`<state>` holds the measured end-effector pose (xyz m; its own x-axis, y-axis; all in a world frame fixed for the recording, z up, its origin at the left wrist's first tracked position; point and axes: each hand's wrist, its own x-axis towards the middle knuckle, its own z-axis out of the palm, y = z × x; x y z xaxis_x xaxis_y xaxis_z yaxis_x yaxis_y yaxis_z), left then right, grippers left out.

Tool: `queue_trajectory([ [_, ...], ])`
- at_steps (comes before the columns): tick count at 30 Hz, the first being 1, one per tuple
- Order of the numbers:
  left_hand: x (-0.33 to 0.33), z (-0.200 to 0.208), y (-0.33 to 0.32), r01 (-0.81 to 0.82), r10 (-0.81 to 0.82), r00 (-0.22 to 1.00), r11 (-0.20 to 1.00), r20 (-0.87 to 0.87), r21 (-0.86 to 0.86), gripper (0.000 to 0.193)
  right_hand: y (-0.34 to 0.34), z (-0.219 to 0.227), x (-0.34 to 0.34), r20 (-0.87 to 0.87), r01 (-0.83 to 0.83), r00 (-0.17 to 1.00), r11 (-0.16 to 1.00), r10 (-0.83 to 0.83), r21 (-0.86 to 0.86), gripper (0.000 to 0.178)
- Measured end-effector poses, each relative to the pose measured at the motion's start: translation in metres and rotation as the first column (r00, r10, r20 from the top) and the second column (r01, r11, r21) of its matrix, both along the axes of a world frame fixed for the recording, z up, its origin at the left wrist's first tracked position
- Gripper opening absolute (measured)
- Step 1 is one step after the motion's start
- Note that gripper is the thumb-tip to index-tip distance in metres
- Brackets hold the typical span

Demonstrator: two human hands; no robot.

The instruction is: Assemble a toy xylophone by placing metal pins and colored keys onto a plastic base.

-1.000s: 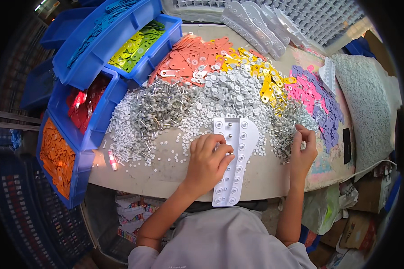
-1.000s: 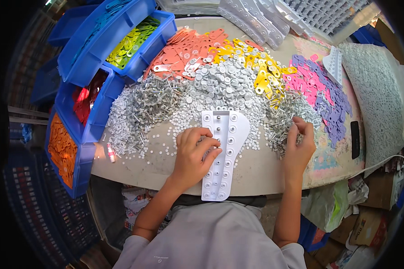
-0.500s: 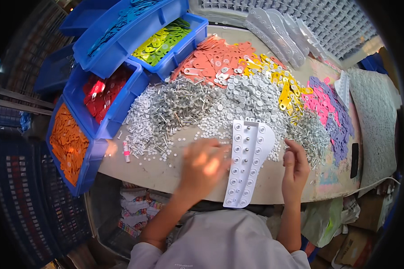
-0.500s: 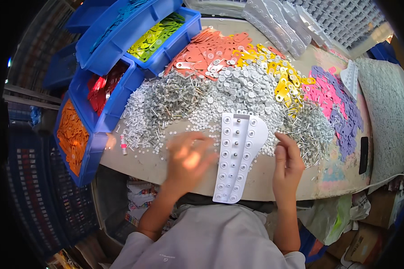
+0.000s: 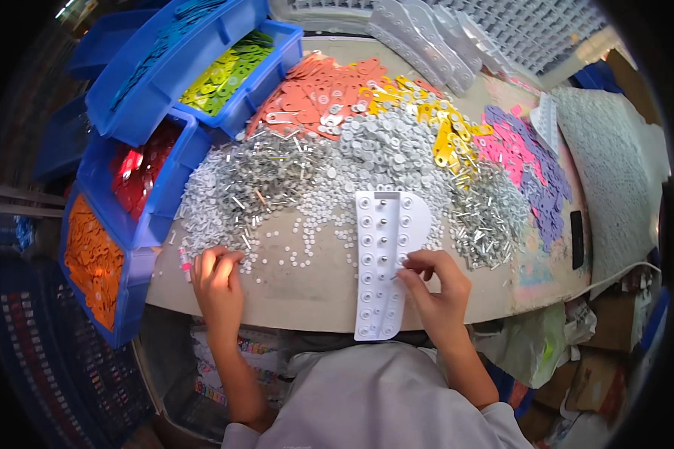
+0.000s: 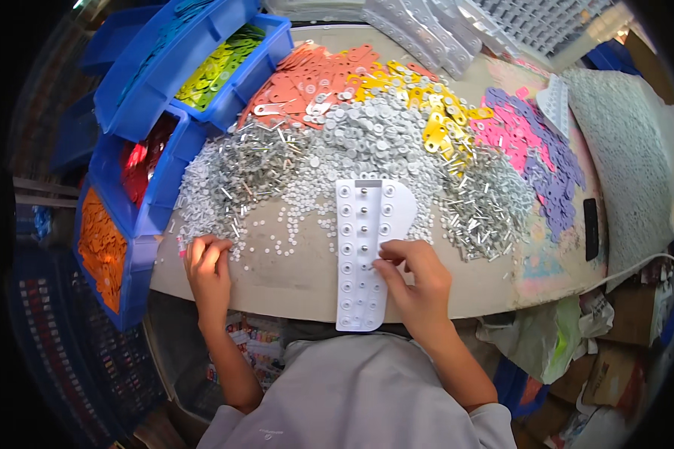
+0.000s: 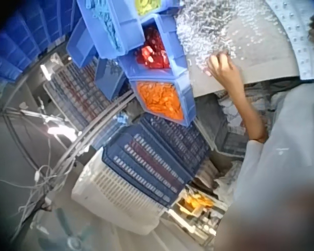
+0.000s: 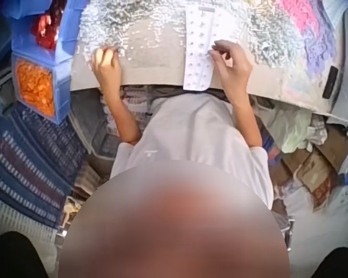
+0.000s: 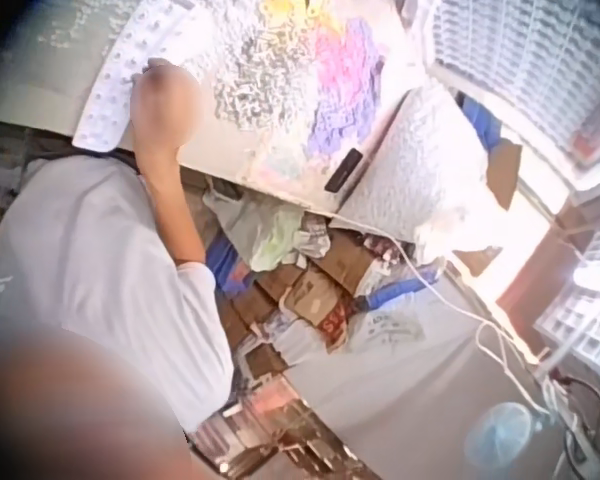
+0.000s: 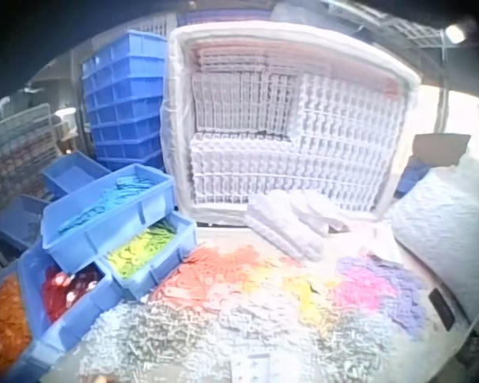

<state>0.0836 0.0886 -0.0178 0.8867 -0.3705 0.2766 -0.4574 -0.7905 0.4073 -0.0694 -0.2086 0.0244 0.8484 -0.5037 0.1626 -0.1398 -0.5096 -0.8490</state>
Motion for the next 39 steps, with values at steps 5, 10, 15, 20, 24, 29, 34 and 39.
queue_trajectory([
  [5, -0.001, -0.001, 0.003, 0.008, -0.008, 1.0, 1.0, -0.004, 0.021, 0.009, 0.0, -0.007, 0.006, 0.055, -0.069, 0.996, 0.99, 0.076, -0.121, 0.023],
  [10, 0.0, -0.002, 0.0, 0.028, -0.028, 0.999, 0.999, -0.027, 0.027, 0.008, 0.001, -0.018, 0.005, 0.052, -0.117, 0.991, 0.98, 0.126, -0.161, 0.025],
  [15, -0.018, 0.0, -0.021, -0.163, 0.093, 0.97, 0.933, -0.223, -0.321, 0.01, 0.0, -0.024, 0.002, 0.007, -0.231, 0.965, 0.867, 0.261, -0.442, 0.028],
  [20, -0.039, 0.024, -0.062, 0.144, -0.246, 0.956, 0.871, -0.163, -0.469, 0.013, -0.003, -0.01, 0.004, 0.053, -0.282, 0.937, 0.835, 0.346, -0.472, 0.027],
  [24, -0.055, 0.025, -0.086, 0.218, -0.445, 0.86, 0.764, -0.251, -0.607, 0.014, -0.043, -0.011, -0.014, 0.035, 0.056, 0.998, 0.839, -0.044, -0.542, 0.021],
  [29, -0.064, 0.017, -0.117, 0.382, -0.541, 0.822, 0.755, -0.178, -0.533, 0.018, -0.073, -0.012, -0.03, -0.174, 0.058, 0.964, 0.796, -0.202, -0.603, 0.018],
  [34, -0.068, 0.008, -0.126, 0.431, -0.521, 0.846, 0.797, -0.118, -0.423, 0.016, -0.078, -0.024, -0.035, -0.211, 0.02, 0.962, 0.815, -0.174, -0.58, 0.018],
  [39, -0.069, 0.009, -0.132, 0.44, -0.515, 0.852, 0.801, -0.094, -0.406, 0.015, -0.077, -0.024, -0.034, -0.172, 0.041, 0.97, 0.808, -0.174, -0.588, 0.016],
])
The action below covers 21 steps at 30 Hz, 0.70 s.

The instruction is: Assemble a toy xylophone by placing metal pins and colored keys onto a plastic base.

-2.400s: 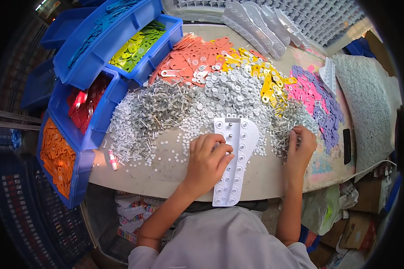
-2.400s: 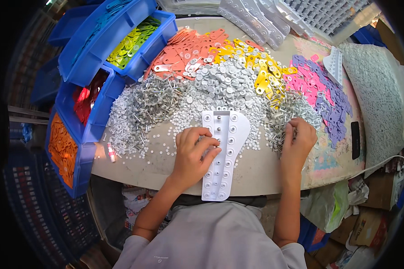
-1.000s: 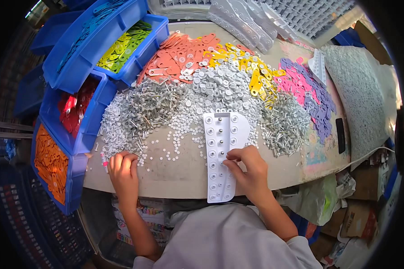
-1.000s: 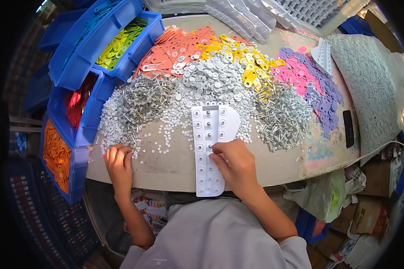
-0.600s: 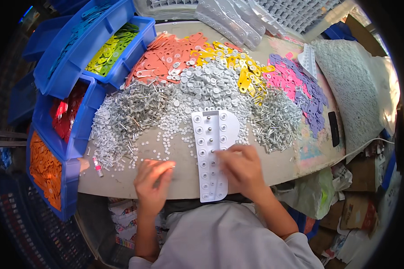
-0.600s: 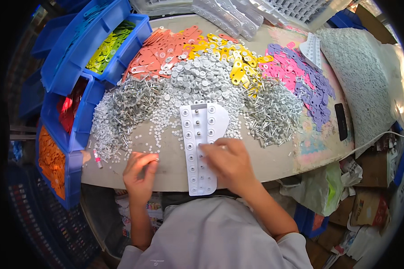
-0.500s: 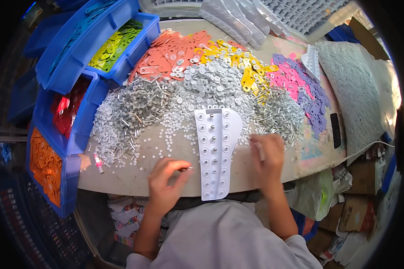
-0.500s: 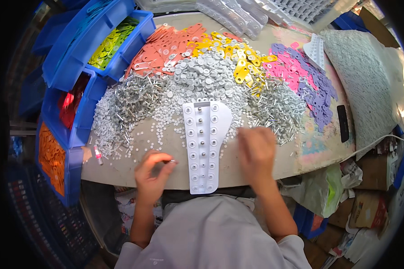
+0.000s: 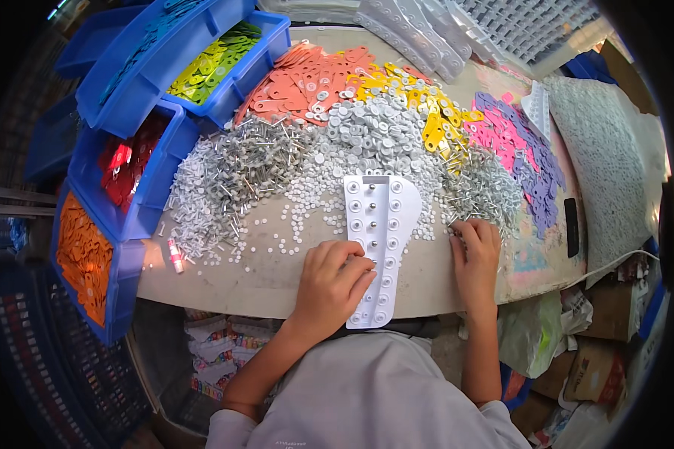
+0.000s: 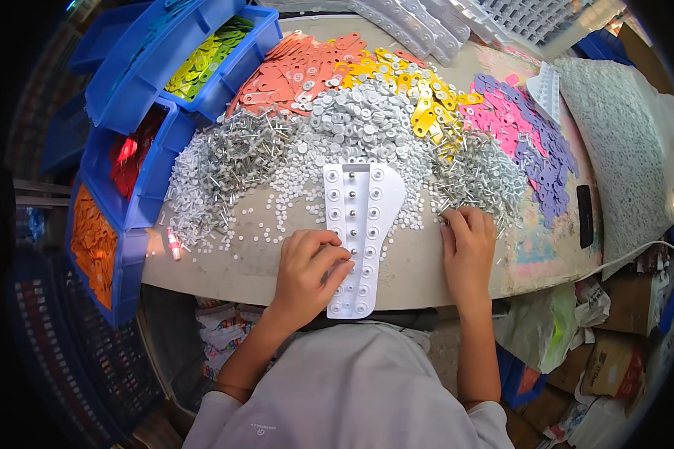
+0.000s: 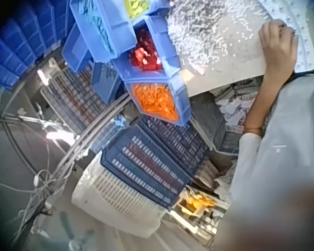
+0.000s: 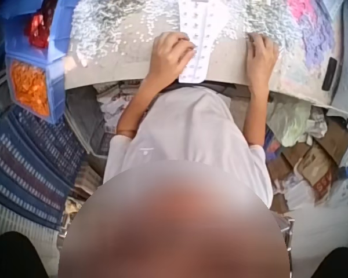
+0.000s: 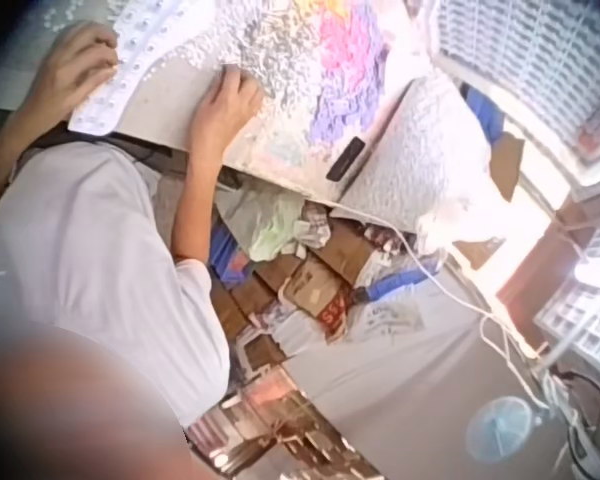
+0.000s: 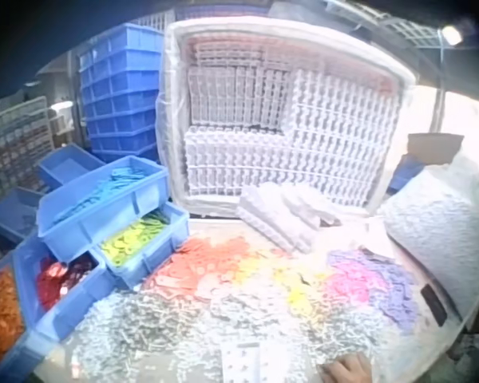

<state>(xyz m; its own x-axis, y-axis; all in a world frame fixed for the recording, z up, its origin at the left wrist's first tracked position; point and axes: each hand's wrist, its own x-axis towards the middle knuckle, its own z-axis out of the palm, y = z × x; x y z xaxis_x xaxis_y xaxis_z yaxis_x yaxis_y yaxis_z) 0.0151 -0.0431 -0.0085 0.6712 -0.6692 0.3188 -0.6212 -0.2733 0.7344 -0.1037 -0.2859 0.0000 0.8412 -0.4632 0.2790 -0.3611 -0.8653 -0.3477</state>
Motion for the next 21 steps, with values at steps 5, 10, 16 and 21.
queue_trajectory([
  [5, -0.002, -0.001, 0.0, 0.034, -0.039, 0.991, 0.999, 0.129, 0.039, 0.015, -0.001, 0.001, 0.0, -0.022, -0.013, 1.0, 1.0, 0.013, 0.013, 0.015],
  [10, -0.003, 0.003, 0.007, 0.142, -0.164, 0.942, 0.985, 0.293, 0.094, 0.015, -0.003, -0.004, 0.0, -0.022, -0.042, 0.999, 0.999, 0.042, -0.02, 0.013],
  [16, -0.007, 0.004, 0.008, 0.086, -0.084, 0.976, 0.996, 0.202, -0.004, 0.012, 0.009, 0.011, -0.003, 0.193, 0.061, 0.974, 0.96, -0.117, 0.273, 0.008],
  [21, 0.011, -0.002, 0.041, -0.19, 0.183, 0.981, 0.97, -0.063, -0.149, 0.009, 0.054, 0.038, -0.009, 0.16, -0.236, 0.971, 0.809, 0.178, 0.538, 0.008],
])
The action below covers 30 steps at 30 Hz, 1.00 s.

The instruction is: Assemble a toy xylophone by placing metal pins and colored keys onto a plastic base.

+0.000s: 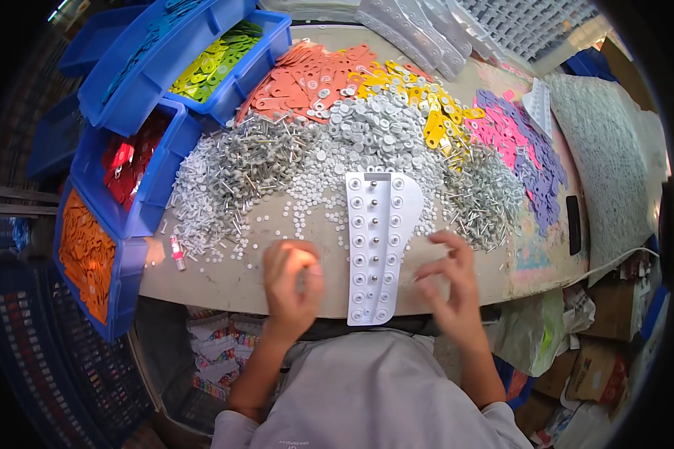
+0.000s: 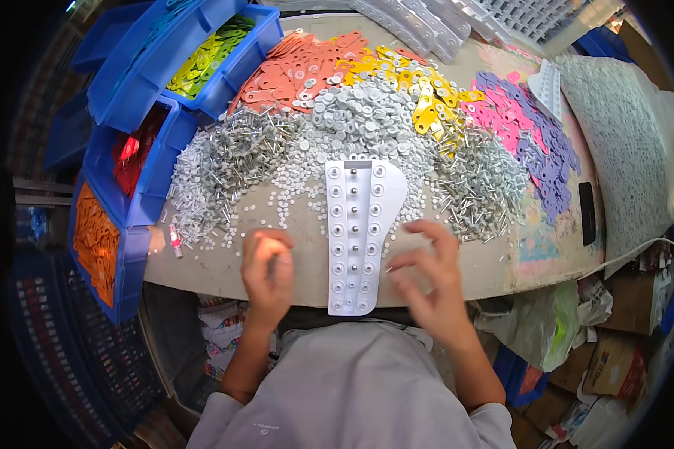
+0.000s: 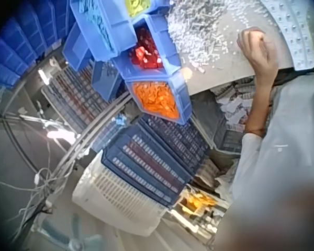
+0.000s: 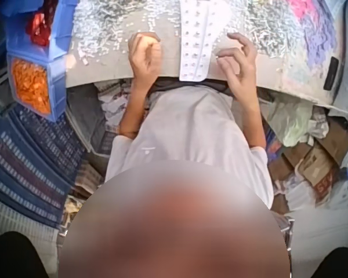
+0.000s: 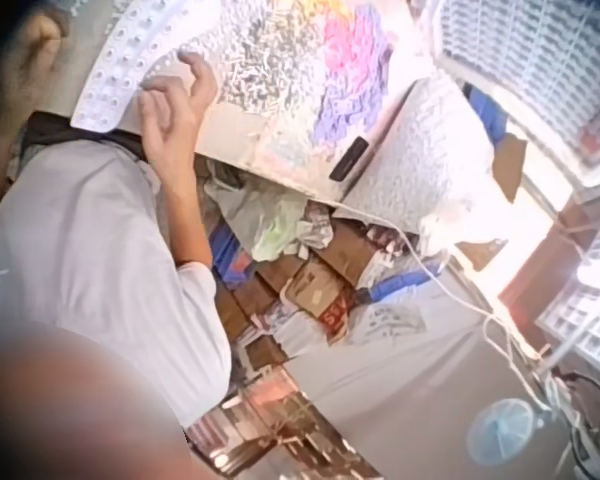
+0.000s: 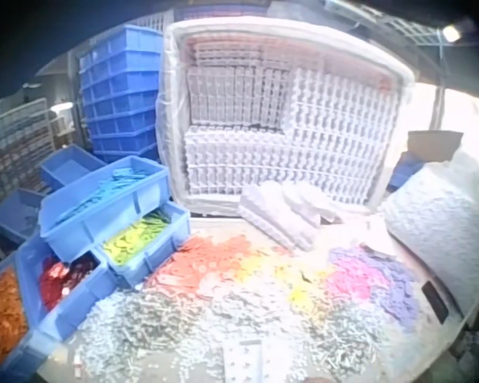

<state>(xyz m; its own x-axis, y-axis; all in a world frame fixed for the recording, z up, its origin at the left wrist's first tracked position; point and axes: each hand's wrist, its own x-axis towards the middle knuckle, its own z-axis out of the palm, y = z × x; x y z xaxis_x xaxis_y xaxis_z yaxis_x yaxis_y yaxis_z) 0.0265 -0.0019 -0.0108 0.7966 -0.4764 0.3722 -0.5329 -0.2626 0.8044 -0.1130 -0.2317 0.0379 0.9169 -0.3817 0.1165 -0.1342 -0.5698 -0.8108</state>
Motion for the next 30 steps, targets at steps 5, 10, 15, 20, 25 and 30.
queue_trajectory([
  [5, 0.01, -0.013, 0.033, -0.208, 0.209, 0.976, 0.978, -0.061, 0.02, 0.015, 0.023, -0.007, 0.0, -0.144, -0.256, 0.953, 0.963, 0.265, 0.081, 0.013],
  [10, 0.01, -0.014, 0.057, -0.34, 0.344, 0.939, 0.932, -0.013, 0.124, 0.013, 0.03, -0.009, 0.004, -0.182, -0.261, 0.95, 0.965, 0.254, -0.011, 0.014],
  [15, 0.027, -0.018, 0.079, -0.493, 0.493, 0.869, 0.861, 0.029, 0.123, 0.009, 0.032, -0.004, 0.005, -0.192, -0.245, 0.958, 0.956, 0.214, -0.158, 0.017],
  [20, 0.048, -0.007, 0.092, -0.522, 0.489, 0.852, 0.775, 0.185, 0.356, 0.008, 0.04, -0.001, 0.008, -0.15, -0.202, 0.973, 0.956, 0.173, -0.212, 0.025],
  [25, 0.061, -0.01, 0.084, -0.5, 0.392, 0.861, 0.769, 0.324, 0.398, 0.006, 0.035, -0.006, 0.006, -0.05, -0.057, 0.998, 0.971, 0.047, -0.232, 0.029],
  [30, 0.061, -0.013, 0.086, -0.476, 0.356, 0.876, 0.749, 0.326, 0.461, 0.006, 0.029, -0.017, 0.001, -0.011, 0.004, 1.0, 0.97, -0.006, -0.241, 0.025],
])
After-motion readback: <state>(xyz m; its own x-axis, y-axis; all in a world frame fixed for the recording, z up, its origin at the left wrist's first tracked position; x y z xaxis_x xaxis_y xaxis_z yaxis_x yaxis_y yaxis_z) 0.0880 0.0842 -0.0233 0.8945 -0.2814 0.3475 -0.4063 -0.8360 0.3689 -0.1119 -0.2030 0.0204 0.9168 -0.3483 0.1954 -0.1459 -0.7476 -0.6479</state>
